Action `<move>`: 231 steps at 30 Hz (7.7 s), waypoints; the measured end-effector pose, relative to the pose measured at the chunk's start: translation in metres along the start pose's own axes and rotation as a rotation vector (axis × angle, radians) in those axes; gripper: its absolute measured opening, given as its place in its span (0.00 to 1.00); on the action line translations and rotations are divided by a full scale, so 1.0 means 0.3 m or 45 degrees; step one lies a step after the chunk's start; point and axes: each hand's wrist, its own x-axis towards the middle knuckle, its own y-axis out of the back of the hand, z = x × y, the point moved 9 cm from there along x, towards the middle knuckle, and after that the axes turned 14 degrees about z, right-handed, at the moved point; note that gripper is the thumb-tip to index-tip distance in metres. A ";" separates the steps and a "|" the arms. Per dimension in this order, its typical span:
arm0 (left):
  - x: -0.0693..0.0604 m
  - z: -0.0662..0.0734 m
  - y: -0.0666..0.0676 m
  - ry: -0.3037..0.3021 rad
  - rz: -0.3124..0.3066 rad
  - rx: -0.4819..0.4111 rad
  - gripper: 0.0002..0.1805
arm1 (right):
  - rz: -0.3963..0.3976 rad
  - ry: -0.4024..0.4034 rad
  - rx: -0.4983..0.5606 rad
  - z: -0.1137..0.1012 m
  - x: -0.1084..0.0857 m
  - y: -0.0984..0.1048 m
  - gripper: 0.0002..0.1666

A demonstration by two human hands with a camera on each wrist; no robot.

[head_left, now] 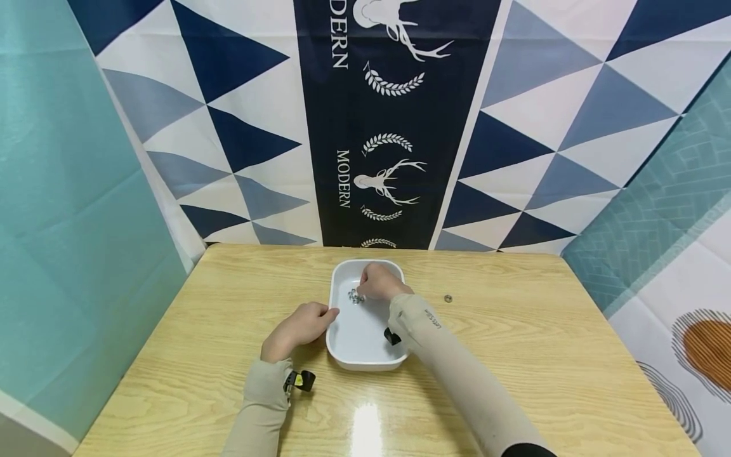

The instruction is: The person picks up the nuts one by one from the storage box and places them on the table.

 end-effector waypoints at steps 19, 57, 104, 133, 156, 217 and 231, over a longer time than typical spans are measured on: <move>-0.007 0.009 0.001 -0.002 0.001 0.008 0.22 | 0.049 -0.009 0.058 -0.028 -0.030 0.105 0.04; -0.011 0.004 0.004 0.050 0.013 0.009 0.23 | 0.172 0.053 0.097 0.013 -0.070 0.290 0.06; -0.014 0.003 0.025 -0.006 0.046 -0.002 0.25 | 0.187 -0.104 0.041 0.382 -0.160 0.396 0.09; -0.009 0.000 0.017 -0.004 0.039 -0.006 0.25 | 0.132 -0.178 -0.023 0.565 -0.203 0.386 0.05; -0.012 -0.007 0.012 0.023 0.019 -0.022 0.25 | 0.093 -0.184 -0.033 0.577 -0.203 0.351 0.03; -0.013 0.007 0.015 0.008 0.017 0.015 0.23 | 0.061 -0.169 0.029 0.465 -0.188 0.408 0.14; -0.017 0.004 0.013 0.017 0.005 -0.010 0.24 | 0.066 -0.165 0.082 0.396 -0.177 0.431 0.15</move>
